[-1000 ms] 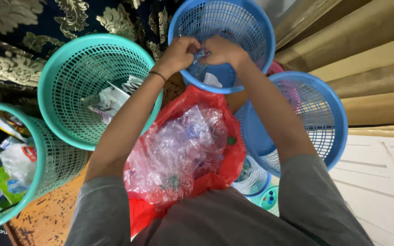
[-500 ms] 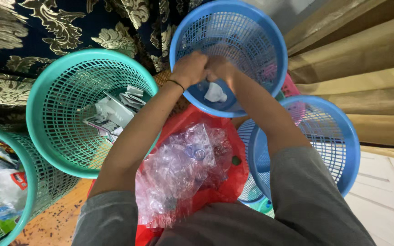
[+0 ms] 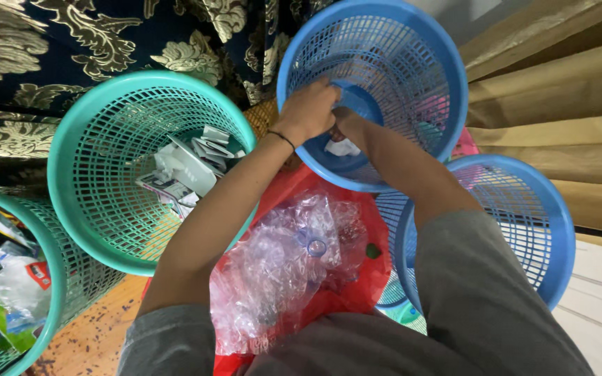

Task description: The person sorts plastic bottles and other items from a red plastic bag into multiple colored baskets. They then tie the red bag and place it on the floor, and later transfer items from a green basket into a black plastic bag.

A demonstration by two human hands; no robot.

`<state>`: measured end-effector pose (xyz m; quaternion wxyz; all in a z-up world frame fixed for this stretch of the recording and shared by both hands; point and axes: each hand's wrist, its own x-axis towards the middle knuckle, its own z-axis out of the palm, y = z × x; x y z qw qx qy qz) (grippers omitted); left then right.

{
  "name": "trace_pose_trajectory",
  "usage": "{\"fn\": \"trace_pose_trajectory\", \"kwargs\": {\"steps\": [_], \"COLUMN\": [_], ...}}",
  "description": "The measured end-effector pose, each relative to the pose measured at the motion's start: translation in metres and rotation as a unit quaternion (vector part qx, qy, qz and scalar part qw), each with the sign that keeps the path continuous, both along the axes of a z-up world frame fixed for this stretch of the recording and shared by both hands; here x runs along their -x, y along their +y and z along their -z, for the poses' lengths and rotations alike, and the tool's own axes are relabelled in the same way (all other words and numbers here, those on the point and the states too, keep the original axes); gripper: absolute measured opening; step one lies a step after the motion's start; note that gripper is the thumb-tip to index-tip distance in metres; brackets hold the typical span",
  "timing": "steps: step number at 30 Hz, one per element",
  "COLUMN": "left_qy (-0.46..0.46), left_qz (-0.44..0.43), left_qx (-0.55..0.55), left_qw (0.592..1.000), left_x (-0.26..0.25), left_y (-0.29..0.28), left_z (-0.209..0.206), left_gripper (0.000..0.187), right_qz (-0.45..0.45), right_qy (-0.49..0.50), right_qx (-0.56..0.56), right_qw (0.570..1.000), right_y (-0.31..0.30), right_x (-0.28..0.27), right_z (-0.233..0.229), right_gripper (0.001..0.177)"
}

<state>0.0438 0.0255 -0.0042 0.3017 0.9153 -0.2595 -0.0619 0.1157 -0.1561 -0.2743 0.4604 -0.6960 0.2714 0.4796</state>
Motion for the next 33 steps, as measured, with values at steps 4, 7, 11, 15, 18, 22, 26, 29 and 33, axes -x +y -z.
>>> {"fn": "trace_pose_trajectory", "kwargs": {"steps": [4,7,11,15,18,22,26,29,33], "left_qy": [-0.003,-0.02,-0.049,-0.016,-0.036,-0.135,-0.123,-0.127,-0.214], "left_qz": [0.007,0.006,0.017,-0.014,-0.006,0.012,-0.001,0.02,-0.008], "left_qx": [0.007,0.015,0.082,0.193,0.265,0.279,0.277,0.329,0.282], "left_qw": [1.0,1.0,0.995,0.981,0.963,0.951,0.953,0.936,0.935], "left_x": [-0.002,-0.002,-0.007,-0.018,-0.023,-0.015,0.014,0.045,0.089], "left_y": [-0.003,-0.004,-0.004,-0.004,0.005,0.021,0.043,0.058,0.072], "left_z": [0.005,0.008,0.008,0.005,0.001,-0.015,-0.049,-0.075,-0.101], "left_gripper": [0.026,0.027,0.028,0.027,0.03,0.034,0.033,0.034,0.029], "right_qz": [-0.105,-0.285,-0.567,-0.592,-0.554,-0.509,-0.416,-0.421,-0.475], "right_qy": [-0.184,-0.385,-0.57,-0.493,-0.469,-0.533,-0.437,-0.542,-0.519], "right_qx": [-0.033,-0.034,0.008,0.132,0.135,0.031,0.029,-0.064,-0.058], "right_qw": [0.977,0.877,0.594,0.623,0.674,0.675,0.797,0.724,0.708], "right_y": [-0.02,-0.033,-0.036,-0.038,-0.039,-0.04,-0.023,-0.006,0.015], "right_x": [0.016,0.012,-0.022,-0.037,-0.015,0.028,0.083,0.125,0.176], "right_z": [0.001,0.0,-0.026,-0.105,-0.188,-0.303,-0.394,-0.442,-0.481], "right_gripper": [0.029,0.022,0.027,0.037,0.043,0.043,0.041,0.04,0.044]}}
